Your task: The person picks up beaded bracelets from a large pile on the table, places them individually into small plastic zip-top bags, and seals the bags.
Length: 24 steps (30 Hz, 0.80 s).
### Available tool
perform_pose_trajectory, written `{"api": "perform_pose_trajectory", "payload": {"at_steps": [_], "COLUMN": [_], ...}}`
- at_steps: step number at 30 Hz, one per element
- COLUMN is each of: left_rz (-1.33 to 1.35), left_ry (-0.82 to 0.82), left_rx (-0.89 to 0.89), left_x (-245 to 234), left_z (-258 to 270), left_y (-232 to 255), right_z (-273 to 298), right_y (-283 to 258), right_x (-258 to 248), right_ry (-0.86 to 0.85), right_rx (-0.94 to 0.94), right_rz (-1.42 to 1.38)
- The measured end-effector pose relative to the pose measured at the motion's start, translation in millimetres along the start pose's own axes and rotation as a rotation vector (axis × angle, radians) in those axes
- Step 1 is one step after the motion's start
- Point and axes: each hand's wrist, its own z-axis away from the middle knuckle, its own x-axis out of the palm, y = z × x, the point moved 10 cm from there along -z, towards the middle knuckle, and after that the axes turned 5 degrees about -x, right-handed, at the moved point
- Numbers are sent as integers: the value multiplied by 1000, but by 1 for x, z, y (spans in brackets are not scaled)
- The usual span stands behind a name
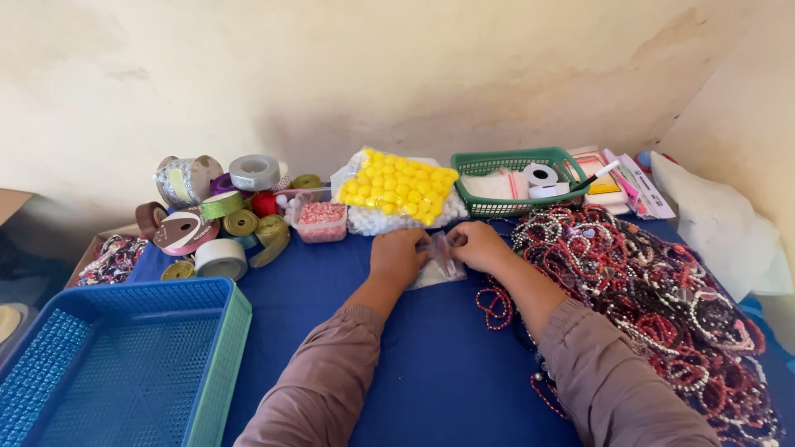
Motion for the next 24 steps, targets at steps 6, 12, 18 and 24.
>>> {"api": "perform_pose_trajectory", "payload": {"at_steps": [6,12,18,24], "left_rz": [3,32,45,102], "left_ry": [39,45,9,-14], "left_rx": [7,-37,-54,-10], "left_x": [-15,-23,-48,-92], "left_z": [4,4,14,56], "left_y": [10,7,19,54], "right_z": [14,5,25,76], "right_y": [-35,-22,-43,-90], "right_x": [-23,-21,-27,-38], "right_ry": [107,149,-7,-58], "right_rx": [-38,-142,-4,-60], "right_rz": [47,53,-89,-119]}}
